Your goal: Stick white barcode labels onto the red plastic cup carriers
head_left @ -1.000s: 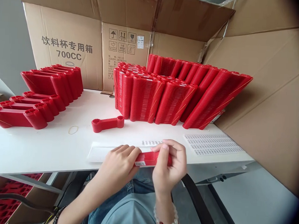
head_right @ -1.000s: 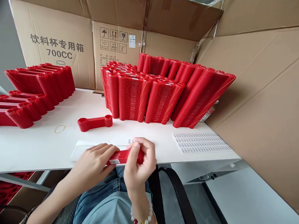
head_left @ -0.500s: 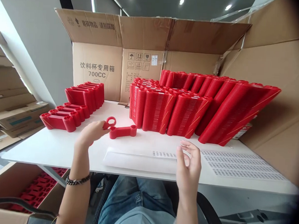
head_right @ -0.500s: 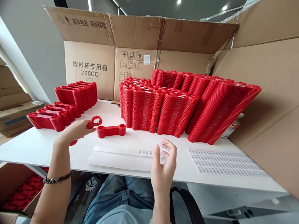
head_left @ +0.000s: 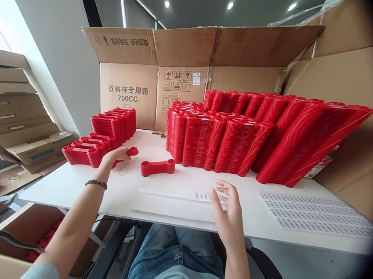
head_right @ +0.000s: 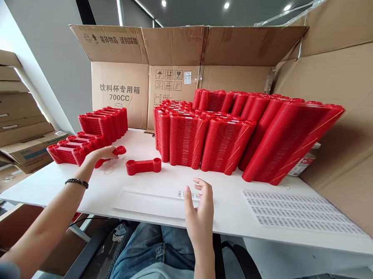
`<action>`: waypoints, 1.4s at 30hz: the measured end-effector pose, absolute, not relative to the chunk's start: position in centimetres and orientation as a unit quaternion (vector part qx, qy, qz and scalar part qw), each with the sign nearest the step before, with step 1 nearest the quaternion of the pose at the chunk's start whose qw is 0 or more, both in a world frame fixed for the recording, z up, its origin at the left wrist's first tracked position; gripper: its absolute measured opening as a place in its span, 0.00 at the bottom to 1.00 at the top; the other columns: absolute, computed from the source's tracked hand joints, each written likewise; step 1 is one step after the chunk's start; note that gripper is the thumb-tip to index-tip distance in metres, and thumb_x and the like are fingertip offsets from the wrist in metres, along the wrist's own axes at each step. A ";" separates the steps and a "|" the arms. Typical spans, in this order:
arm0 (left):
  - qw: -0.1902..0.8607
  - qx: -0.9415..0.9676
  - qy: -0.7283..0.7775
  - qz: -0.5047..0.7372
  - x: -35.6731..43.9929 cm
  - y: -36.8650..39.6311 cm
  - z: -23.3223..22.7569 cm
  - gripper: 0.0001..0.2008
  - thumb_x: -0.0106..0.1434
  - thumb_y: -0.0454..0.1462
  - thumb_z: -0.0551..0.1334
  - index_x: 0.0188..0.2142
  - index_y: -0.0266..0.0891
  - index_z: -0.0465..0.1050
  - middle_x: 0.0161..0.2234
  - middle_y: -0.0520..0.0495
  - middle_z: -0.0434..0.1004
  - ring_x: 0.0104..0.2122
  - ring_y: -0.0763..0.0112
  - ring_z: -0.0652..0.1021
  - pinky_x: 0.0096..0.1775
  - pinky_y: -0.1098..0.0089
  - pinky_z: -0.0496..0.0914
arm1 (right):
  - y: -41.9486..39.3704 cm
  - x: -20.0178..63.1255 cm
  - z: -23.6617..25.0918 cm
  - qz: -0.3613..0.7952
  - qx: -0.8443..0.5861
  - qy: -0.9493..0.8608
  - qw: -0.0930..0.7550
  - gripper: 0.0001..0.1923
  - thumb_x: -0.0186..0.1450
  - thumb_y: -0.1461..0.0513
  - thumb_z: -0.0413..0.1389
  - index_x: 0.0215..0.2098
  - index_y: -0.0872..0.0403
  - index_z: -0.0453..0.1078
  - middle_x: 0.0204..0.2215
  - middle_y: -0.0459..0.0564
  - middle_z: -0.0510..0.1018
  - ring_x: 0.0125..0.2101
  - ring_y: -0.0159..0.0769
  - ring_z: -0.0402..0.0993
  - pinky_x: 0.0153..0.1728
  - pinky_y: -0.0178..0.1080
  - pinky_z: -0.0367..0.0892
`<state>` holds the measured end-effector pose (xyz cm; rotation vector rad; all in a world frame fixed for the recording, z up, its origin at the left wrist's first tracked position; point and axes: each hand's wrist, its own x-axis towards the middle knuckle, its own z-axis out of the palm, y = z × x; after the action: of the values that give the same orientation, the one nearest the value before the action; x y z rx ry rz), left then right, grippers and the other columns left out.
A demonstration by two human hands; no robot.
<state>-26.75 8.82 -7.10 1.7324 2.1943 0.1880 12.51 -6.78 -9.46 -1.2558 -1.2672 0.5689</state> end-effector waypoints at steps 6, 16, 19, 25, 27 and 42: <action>0.165 0.629 0.759 0.020 -25.3 10.3 -7.6 0.13 0.67 0.41 0.62 0.47 0.35 0.72 0.44 0.45 0.76 0.39 0.65 0.78 0.40 0.61 0.76 | -6.4 13.2 -10.0 0.239 -0.543 -0.569 0.570 0.16 0.64 0.49 0.54 0.46 0.49 0.66 0.49 0.55 0.73 0.47 0.46 0.71 0.48 0.53 0.67; 0.055 0.714 0.694 0.075 -24.4 9.1 -7.7 0.14 0.68 0.44 0.61 0.40 0.33 0.74 0.36 0.50 0.76 0.33 0.68 0.78 0.35 0.66 0.75 | -6.2 16.0 -9.9 0.189 -0.585 -0.538 0.577 0.16 0.64 0.49 0.54 0.43 0.50 0.68 0.47 0.54 0.74 0.45 0.45 0.71 0.48 0.52 0.68; 0.035 0.718 0.689 0.090 -24.4 8.8 -7.7 0.14 0.67 0.44 0.61 0.41 0.33 0.74 0.38 0.49 0.76 0.36 0.66 0.78 0.38 0.64 0.75 | -6.0 15.7 -10.2 0.192 -0.580 -0.548 0.571 0.15 0.65 0.50 0.54 0.42 0.50 0.68 0.47 0.54 0.74 0.45 0.45 0.71 0.48 0.52 0.67; 0.052 0.693 0.714 0.089 -24.3 8.9 -7.4 0.16 0.67 0.46 0.61 0.41 0.33 0.74 0.38 0.48 0.77 0.37 0.65 0.79 0.40 0.63 0.74 | -6.0 15.0 -10.3 0.209 -0.571 -0.573 0.549 0.15 0.66 0.50 0.53 0.43 0.50 0.68 0.47 0.54 0.73 0.47 0.45 0.70 0.49 0.52 0.66; 0.062 0.673 0.732 0.081 -24.4 9.2 -7.1 0.17 0.63 0.46 0.64 0.42 0.33 0.75 0.41 0.43 0.79 0.39 0.61 0.79 0.41 0.61 0.74 | -6.0 15.2 -10.2 0.207 -0.575 -0.571 0.548 0.15 0.66 0.50 0.53 0.43 0.50 0.68 0.47 0.54 0.73 0.47 0.45 0.70 0.49 0.52 0.66; -0.125 0.847 0.474 0.205 -5.1 -4.4 -13.1 0.22 0.69 0.44 0.56 0.57 0.32 0.66 0.56 0.34 0.72 0.56 0.50 0.70 0.54 0.54 0.67 | -2.7 15.7 -9.8 0.112 -0.568 -0.731 0.362 0.10 0.68 0.60 0.50 0.45 0.52 0.69 0.47 0.56 0.76 0.51 0.46 0.70 0.53 0.51 0.65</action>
<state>-5.08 -4.35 -13.13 2.8961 1.6204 0.7007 15.66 -2.67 -9.82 -1.4634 -1.8822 0.2881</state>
